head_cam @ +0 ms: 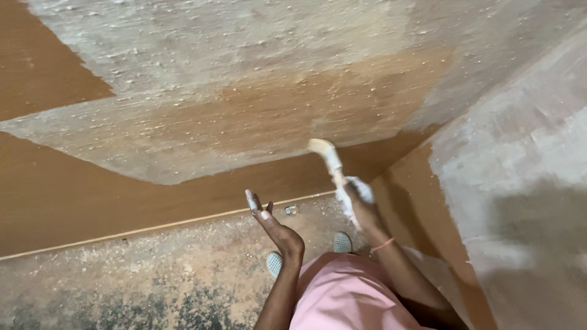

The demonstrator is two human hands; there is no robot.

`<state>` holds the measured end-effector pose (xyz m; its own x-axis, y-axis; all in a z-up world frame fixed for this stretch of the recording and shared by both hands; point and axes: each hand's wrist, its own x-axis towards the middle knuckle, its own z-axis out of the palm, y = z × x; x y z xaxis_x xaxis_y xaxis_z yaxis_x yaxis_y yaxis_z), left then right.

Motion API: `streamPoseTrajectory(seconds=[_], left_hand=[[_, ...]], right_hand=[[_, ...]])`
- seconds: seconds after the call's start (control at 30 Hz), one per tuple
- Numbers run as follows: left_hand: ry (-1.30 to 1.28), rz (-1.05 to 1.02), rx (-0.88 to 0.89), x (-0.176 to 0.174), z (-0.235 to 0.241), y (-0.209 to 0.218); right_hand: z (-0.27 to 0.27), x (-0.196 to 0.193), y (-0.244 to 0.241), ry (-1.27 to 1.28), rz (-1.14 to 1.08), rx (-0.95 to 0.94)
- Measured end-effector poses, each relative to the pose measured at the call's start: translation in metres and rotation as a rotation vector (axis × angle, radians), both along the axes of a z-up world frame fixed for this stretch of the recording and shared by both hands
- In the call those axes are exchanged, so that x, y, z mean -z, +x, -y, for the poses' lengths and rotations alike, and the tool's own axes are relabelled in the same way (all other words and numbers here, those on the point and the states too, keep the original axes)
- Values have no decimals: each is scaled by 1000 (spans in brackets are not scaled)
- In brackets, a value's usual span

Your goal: The person paints a brown wall with white paint using a brush. They repeatedly dip the brush into a small container of paint and apply it to the wall in horizontal strokes, gradually covering more area.

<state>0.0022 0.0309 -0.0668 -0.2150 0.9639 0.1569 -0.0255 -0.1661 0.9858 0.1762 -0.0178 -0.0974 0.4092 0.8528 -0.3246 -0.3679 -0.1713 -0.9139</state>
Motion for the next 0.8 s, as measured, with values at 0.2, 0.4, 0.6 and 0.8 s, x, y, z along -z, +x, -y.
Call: streamPoseTrajectory(seconds=[0.2, 0.4, 0.6, 0.8], left_hand=[[-47, 13, -25, -5, -11, -21], [-13, 19, -5, -5, -20, -39], [-22, 26, 5, -7, -31, -64], [-26, 67, 13, -6, -44, -92]], right_hand=[[8, -23, 3, 85, 19, 382], [-23, -26, -61, -64, 80, 21], [-33, -34, -79, -25, -5, -123], [-17, -33, -63, 154, 57, 480]])
